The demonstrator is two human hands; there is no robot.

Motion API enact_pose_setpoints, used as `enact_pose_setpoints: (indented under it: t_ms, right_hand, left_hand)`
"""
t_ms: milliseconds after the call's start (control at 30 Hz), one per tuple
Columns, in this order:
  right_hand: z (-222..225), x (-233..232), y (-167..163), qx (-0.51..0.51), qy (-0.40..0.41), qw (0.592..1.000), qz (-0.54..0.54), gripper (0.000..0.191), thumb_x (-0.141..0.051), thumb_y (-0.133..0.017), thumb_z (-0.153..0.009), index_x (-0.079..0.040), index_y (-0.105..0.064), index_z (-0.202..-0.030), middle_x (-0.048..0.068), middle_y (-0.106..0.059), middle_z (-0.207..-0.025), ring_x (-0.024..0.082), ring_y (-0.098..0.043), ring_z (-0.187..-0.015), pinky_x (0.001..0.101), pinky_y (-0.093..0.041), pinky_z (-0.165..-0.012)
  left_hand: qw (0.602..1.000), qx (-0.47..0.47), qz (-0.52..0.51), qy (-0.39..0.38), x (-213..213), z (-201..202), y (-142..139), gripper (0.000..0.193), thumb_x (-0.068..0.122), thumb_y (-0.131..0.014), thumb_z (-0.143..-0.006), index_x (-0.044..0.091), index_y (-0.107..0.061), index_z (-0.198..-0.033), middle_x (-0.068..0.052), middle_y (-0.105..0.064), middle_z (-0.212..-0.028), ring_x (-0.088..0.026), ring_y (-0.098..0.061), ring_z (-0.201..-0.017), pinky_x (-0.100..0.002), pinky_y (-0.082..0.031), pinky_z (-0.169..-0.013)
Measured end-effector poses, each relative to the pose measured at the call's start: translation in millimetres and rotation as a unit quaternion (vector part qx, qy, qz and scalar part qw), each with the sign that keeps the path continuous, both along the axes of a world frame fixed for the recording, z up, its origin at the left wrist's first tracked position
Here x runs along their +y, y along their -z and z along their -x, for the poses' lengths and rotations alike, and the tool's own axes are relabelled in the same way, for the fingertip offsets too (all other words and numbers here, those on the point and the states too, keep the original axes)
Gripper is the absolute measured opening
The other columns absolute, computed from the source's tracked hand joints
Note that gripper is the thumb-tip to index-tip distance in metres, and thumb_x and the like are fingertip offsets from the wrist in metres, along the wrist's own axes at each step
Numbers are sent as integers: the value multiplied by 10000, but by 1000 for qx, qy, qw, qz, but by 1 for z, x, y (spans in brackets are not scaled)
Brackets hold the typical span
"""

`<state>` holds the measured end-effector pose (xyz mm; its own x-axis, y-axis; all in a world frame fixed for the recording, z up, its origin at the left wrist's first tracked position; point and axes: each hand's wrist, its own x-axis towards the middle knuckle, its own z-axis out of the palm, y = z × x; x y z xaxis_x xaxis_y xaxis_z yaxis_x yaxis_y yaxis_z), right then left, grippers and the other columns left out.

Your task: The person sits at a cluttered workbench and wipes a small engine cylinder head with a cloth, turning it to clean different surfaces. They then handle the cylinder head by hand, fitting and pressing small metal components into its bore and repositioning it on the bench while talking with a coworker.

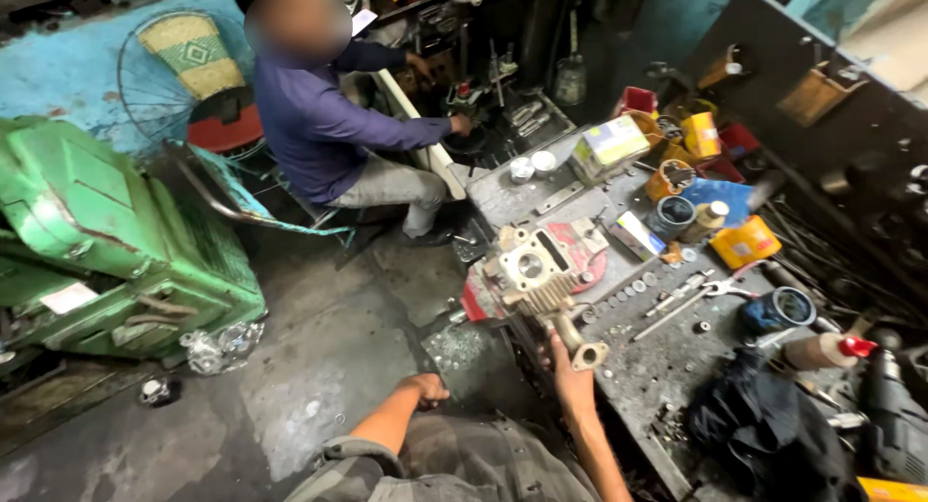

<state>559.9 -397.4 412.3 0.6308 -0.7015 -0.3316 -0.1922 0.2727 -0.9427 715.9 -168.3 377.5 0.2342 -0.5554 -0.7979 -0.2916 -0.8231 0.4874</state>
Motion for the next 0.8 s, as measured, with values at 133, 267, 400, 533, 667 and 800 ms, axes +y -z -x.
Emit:
enact_pose_setpoints:
  t_ms: [133,267,400,533,667,800]
  right_hand:
    - [10,-4,-7,-38,-11,999,5,272,-210,-621,-996,-12,-721,-1153,28,-688,-831,86,-573,-675,254,-457,-596]
    - [18,-6,-12,-56,-29,998,-11,271,-183,-644,-991,-3,-737,-1171,32,-694,-836,83,-558,-681,251,-436,-594]
    - [23,-1,-16,-7,-42,999,-15,258,-200,-634,-999,-43,-739,-1175,15,-690,-818,80,-565,-675,246,-437,-589]
    - [16,-10,-19,-27,-59,998,-26,254,-202,-633,-1001,-56,-731,-1184,4,-688,-820,70,-569,-678,243,-435,-581]
    - [24,-7,-16,-11,-71,996,-46,236,-205,-621,-1005,-66,-695,-1181,5,-676,-819,73,-548,-658,246,-415,-557]
    - [27,-11,-8,-25,-92,994,-50,236,-191,-613,-1007,-70,-662,-1203,11,-682,-830,73,-559,-660,240,-428,-559]
  left_hand:
    - [875,171,216,-398,-34,3,-28,829,779,-422,-887,89,-555,-1327,-125,-596,-1293,-280,-560,-1151,-477,-380,-917]
    - [543,355,463,-604,-90,-45,-73,1005,847,-315,-886,89,-452,-1532,-160,-540,-1495,-334,-524,-1316,-520,-365,-1059]
    - [381,362,514,-678,-106,-76,-108,806,713,-430,-912,97,-501,-1427,-169,-579,-1379,-363,-572,-1228,-521,-460,-1067]
    - [415,325,500,-687,-92,-72,-104,647,608,-524,-930,85,-528,-1312,-176,-607,-1292,-370,-595,-1186,-513,-495,-1056]
    - [452,300,465,-699,-62,-42,-81,647,641,-512,-920,139,-541,-1326,-122,-632,-1329,-322,-609,-1189,-450,-465,-1007]
    - [546,272,363,-705,-43,7,-51,662,621,-509,-907,148,-545,-1369,-92,-636,-1361,-288,-605,-1214,-475,-493,-1016]
